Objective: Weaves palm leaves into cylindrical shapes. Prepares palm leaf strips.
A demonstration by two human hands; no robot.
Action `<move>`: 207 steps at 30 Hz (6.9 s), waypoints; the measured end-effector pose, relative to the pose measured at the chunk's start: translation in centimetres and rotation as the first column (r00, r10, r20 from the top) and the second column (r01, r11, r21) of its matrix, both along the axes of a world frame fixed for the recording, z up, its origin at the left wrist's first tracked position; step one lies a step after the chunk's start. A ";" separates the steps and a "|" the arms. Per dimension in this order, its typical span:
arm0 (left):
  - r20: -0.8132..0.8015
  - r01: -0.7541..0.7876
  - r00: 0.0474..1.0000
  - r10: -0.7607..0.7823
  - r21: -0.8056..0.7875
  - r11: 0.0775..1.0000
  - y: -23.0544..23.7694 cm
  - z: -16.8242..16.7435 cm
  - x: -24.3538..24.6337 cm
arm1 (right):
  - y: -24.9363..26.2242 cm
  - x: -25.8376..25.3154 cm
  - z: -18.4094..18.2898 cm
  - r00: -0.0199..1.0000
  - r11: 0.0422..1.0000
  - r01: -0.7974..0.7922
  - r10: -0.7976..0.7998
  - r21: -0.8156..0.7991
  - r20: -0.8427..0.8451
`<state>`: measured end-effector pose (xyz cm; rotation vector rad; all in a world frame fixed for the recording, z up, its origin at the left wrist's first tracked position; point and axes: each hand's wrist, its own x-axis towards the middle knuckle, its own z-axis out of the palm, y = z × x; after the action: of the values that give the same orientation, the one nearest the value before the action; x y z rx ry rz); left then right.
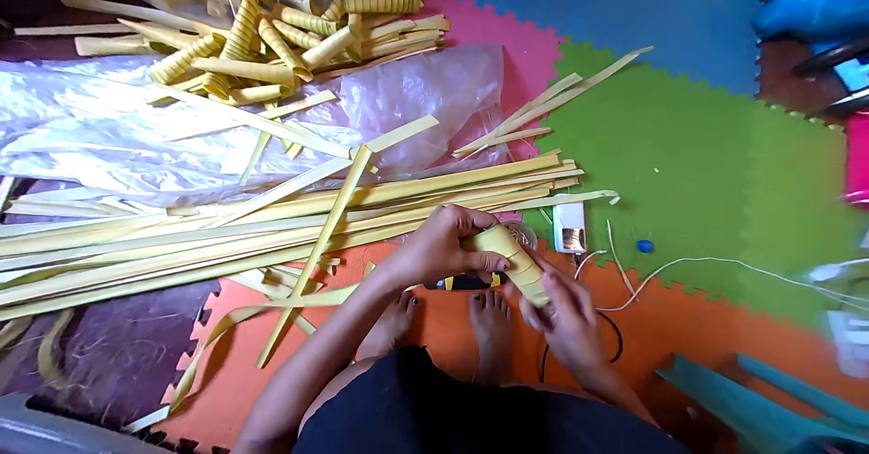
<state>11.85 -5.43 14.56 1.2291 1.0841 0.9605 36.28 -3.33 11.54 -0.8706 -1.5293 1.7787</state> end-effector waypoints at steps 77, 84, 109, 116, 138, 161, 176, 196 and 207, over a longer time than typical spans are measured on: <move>-0.121 0.002 0.992 0.045 0.365 0.931 1.2 -3.5 -2.5 | 0.5 4.3 -3.2 0.988 0.810 -0.076 0.139 -0.582 0.064; -0.334 -0.029 0.912 0.237 0.525 0.851 1.4 -2.9 0.8 | 5.8 1.0 -2.6 0.945 0.857 -0.039 -0.136 0.514 0.297; 0.163 -0.384 0.912 0.377 0.013 0.923 0.1 -5.4 -4.9 | 8.4 -3.4 -10.3 0.486 0.894 -0.389 -0.006 0.223 0.874; 0.120 -0.387 0.917 0.382 0.025 0.922 0.2 -5.5 -4.1 | 8.1 -2.9 -10.6 0.502 0.877 -0.409 -0.015 0.253 0.865; 0.044 -0.382 0.923 0.381 0.015 0.924 0.5 -5.3 -3.1 | 9.3 -0.7 -9.5 0.718 0.966 -0.147 -0.042 0.211 0.695; -0.016 -0.238 0.970 0.242 0.133 0.962 0.8 -5.7 -1.6 | 7.0 1.7 -11.1 0.511 0.968 -0.071 -0.173 0.242 0.842; -0.068 -0.205 0.975 0.214 0.110 0.972 0.6 -5.8 -1.6 | 4.7 0.0 -13.9 0.534 0.828 0.165 -0.532 0.537 0.657; -0.128 -0.209 0.962 0.240 0.214 0.954 0.5 -5.8 -2.0 | 9.7 -0.1 -9.7 0.617 0.753 -0.436 -0.149 0.493 0.772; -0.008 -0.312 0.946 0.324 0.243 0.918 0.6 -5.9 -2.2 | 9.7 0.5 -10.4 0.607 0.723 -0.467 -0.157 0.509 0.779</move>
<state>9.64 -4.80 8.69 1.2973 1.2597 1.3488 36.79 6.40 1.11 -1.1956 -2.6809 0.7008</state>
